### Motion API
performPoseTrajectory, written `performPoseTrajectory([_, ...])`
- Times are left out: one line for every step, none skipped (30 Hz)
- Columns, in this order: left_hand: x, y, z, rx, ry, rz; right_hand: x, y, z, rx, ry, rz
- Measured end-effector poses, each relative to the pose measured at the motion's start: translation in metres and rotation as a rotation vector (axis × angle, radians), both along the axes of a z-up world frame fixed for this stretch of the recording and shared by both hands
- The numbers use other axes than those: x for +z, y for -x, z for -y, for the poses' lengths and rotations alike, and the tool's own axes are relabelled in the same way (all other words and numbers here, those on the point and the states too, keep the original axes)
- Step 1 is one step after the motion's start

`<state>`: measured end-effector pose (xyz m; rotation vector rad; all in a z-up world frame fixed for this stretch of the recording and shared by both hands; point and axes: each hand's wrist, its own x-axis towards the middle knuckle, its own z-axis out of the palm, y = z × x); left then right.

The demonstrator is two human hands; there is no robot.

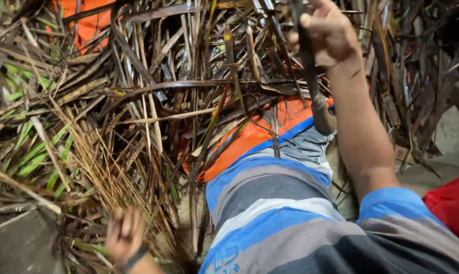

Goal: The person strips leaves and outer layers from palm stalks using a machete. They hold a stalk in one hand and scrape or cut along it with the tool, occasionally pulling pieces off by hand.

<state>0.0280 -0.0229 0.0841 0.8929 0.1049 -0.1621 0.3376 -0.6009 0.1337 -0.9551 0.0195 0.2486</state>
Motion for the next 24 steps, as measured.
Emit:
performPoseTrajectory([0.003,-0.029,0.031,0.040,0.086,0.096,0.005,0.004,-0.011,0.056,0.014,0.013])
performPoseTrajectory([0.005,-0.060,0.061,0.078,0.172,0.192,0.010,0.008,-0.021,0.108,0.029,0.026])
performPoseTrajectory([0.004,-0.086,0.080,0.085,0.170,0.189,0.007,0.007,-0.024,0.114,0.027,0.022])
performPoseTrajectory([0.003,-0.110,0.100,0.045,0.311,0.105,0.002,0.008,-0.027,0.196,0.039,0.102])
performPoseTrajectory([0.001,-0.133,0.119,0.006,0.454,0.021,-0.003,0.010,-0.030,0.277,0.049,0.183])
performPoseTrajectory([0.007,-0.154,0.141,0.015,0.457,0.016,0.004,0.015,-0.036,0.285,0.051,0.176])
performPoseTrajectory([0.014,-0.175,0.161,-0.083,0.445,0.075,0.011,0.019,-0.041,0.273,-0.011,0.117])
performPoseTrajectory([0.021,-0.198,0.182,-0.178,0.432,0.142,0.019,0.021,-0.047,0.263,-0.072,0.062])
performPoseTrajectory([0.013,-0.203,0.193,-0.166,0.435,0.144,0.018,0.025,-0.046,0.275,-0.069,0.060])
performPoseTrajectory([0.006,-0.209,0.202,-0.097,0.268,0.157,0.016,0.028,-0.046,0.296,-0.093,0.062])
performPoseTrajectory([-0.001,-0.215,0.211,-0.027,0.102,0.168,0.015,0.031,-0.046,0.318,-0.118,0.065])
performPoseTrajectory([0.003,-0.221,0.217,-0.020,0.097,0.166,0.012,0.033,-0.047,0.326,-0.123,0.063])
performPoseTrajectory([0.006,-0.227,0.224,0.006,0.053,0.141,0.009,0.036,-0.047,0.363,-0.119,0.070])
performPoseTrajectory([0.009,-0.230,0.230,0.028,0.010,0.108,0.005,0.041,-0.047,0.395,-0.116,0.070])
performPoseTrajectory([0.011,-0.231,0.236,0.032,0.005,0.098,0.009,0.044,-0.054,0.399,-0.123,0.061])
performPoseTrajectory([0.012,-0.234,0.242,0.094,-0.058,0.026,0.014,0.046,-0.061,0.424,-0.201,-0.019])
performPoseTrajectory([0.013,-0.236,0.248,0.156,-0.121,-0.047,0.019,0.048,-0.068,0.448,-0.280,-0.099])
performPoseTrajectory([0.010,-0.236,0.254,0.153,-0.122,-0.056,0.022,0.049,-0.074,0.444,-0.282,-0.108])
performPoseTrajectory([0.008,-0.236,0.260,0.155,-0.134,-0.051,0.024,0.051,-0.080,0.497,-0.261,-0.098])
performPoseTrajectory([0.005,-0.237,0.266,0.156,-0.146,-0.045,0.027,0.051,-0.086,0.548,-0.239,-0.086])
performPoseTrajectory([0.002,-0.233,0.269,0.151,-0.146,-0.053,0.023,0.052,-0.090,0.543,-0.242,-0.093])
performPoseTrajectory([-0.001,-0.230,0.272,0.129,-0.191,-0.048,0.018,0.051,-0.094,0.557,-0.159,-0.075])
performPoseTrajectory([-0.004,-0.227,0.276,0.107,-0.236,-0.041,0.014,0.051,-0.097,0.571,-0.076,-0.057])
performPoseTrajectory([0.014,-0.223,0.277,0.104,-0.235,-0.047,0.009,0.050,-0.097,0.568,-0.077,-0.063])
